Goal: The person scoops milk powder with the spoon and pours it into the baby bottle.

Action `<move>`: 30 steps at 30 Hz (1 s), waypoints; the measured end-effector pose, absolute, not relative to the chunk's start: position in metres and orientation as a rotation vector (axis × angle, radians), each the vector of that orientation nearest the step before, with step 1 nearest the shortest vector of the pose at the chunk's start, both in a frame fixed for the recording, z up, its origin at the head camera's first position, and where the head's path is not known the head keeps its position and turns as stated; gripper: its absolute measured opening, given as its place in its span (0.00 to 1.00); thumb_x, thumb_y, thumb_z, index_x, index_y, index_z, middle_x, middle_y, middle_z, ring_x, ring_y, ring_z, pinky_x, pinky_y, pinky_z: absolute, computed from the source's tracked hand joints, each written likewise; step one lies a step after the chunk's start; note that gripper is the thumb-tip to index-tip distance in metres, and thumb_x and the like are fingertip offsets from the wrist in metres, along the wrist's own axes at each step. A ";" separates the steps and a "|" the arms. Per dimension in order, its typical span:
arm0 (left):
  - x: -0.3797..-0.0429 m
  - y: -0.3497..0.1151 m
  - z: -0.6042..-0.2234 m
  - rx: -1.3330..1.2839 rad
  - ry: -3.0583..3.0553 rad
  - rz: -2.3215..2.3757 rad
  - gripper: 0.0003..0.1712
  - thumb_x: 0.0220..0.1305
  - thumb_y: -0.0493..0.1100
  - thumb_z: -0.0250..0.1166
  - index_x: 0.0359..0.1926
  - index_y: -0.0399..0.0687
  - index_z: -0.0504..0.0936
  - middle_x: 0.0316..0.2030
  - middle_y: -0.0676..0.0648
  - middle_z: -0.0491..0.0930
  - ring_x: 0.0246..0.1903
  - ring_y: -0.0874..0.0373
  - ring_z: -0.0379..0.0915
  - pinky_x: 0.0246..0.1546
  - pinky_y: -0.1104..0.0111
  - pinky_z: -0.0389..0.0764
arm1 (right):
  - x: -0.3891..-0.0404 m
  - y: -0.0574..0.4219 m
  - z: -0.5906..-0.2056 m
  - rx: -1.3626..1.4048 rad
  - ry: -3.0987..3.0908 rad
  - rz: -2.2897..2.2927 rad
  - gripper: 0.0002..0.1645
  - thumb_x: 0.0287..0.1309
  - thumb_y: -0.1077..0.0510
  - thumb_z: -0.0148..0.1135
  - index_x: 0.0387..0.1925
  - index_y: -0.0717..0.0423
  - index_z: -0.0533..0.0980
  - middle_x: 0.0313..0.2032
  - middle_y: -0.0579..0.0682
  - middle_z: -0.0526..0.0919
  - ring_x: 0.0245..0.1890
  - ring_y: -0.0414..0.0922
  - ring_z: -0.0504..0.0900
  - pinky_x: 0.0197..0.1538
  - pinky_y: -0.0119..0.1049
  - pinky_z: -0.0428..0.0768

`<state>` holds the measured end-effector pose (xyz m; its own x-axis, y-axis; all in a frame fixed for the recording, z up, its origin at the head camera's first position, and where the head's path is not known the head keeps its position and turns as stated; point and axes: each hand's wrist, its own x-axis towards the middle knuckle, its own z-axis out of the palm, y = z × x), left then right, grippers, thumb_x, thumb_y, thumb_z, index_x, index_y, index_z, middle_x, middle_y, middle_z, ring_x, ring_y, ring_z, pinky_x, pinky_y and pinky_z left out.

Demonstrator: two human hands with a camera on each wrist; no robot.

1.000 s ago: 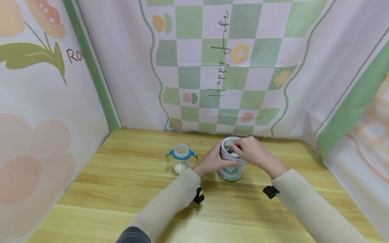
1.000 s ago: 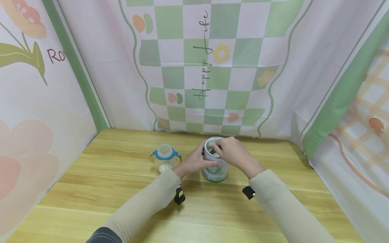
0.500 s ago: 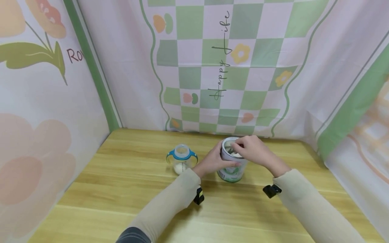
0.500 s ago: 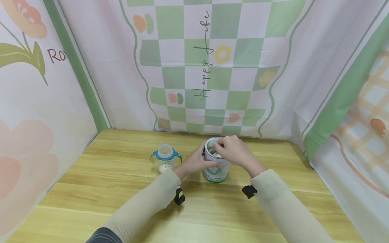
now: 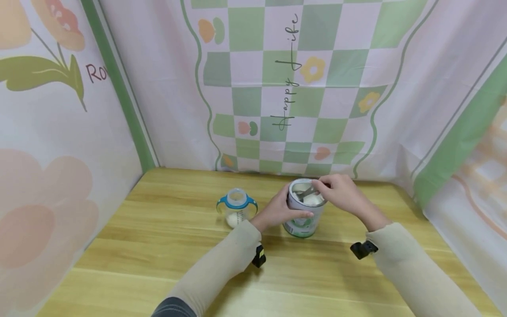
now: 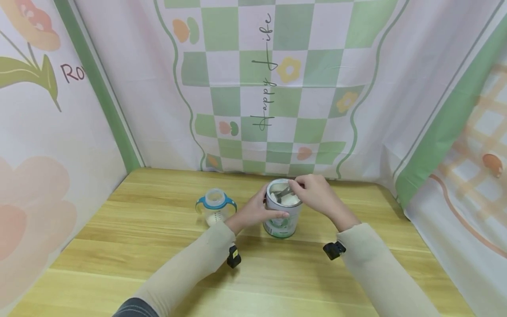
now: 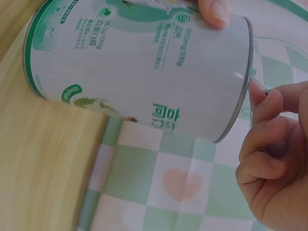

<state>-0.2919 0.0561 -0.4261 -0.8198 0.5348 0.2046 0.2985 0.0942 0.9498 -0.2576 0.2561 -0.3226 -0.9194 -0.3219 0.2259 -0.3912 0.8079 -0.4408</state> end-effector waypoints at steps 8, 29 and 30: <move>-0.291 0.056 -0.426 0.840 2.159 1.816 0.52 0.54 0.54 0.79 0.74 0.68 0.57 0.62 0.62 0.69 0.58 0.65 0.69 0.59 0.60 0.72 | -0.257 0.269 -0.328 0.455 -2.834 0.872 0.31 0.76 0.42 0.48 0.18 0.54 0.70 0.15 0.47 0.69 0.14 0.43 0.61 0.22 0.37 0.66; -0.294 0.057 -0.430 0.886 2.173 1.822 0.52 0.54 0.52 0.79 0.74 0.67 0.57 0.60 0.61 0.71 0.57 0.65 0.70 0.60 0.60 0.71 | -0.258 0.288 -0.337 0.251 -2.763 1.019 0.32 0.75 0.37 0.47 0.35 0.60 0.83 0.21 0.52 0.75 0.16 0.43 0.63 0.20 0.37 0.66; -0.294 0.057 -0.430 0.891 2.174 1.822 0.52 0.54 0.52 0.79 0.74 0.67 0.57 0.60 0.61 0.71 0.57 0.65 0.70 0.60 0.60 0.71 | -0.258 0.288 -0.337 0.252 -2.757 1.024 0.32 0.75 0.37 0.47 0.35 0.60 0.82 0.20 0.52 0.74 0.15 0.43 0.62 0.19 0.37 0.65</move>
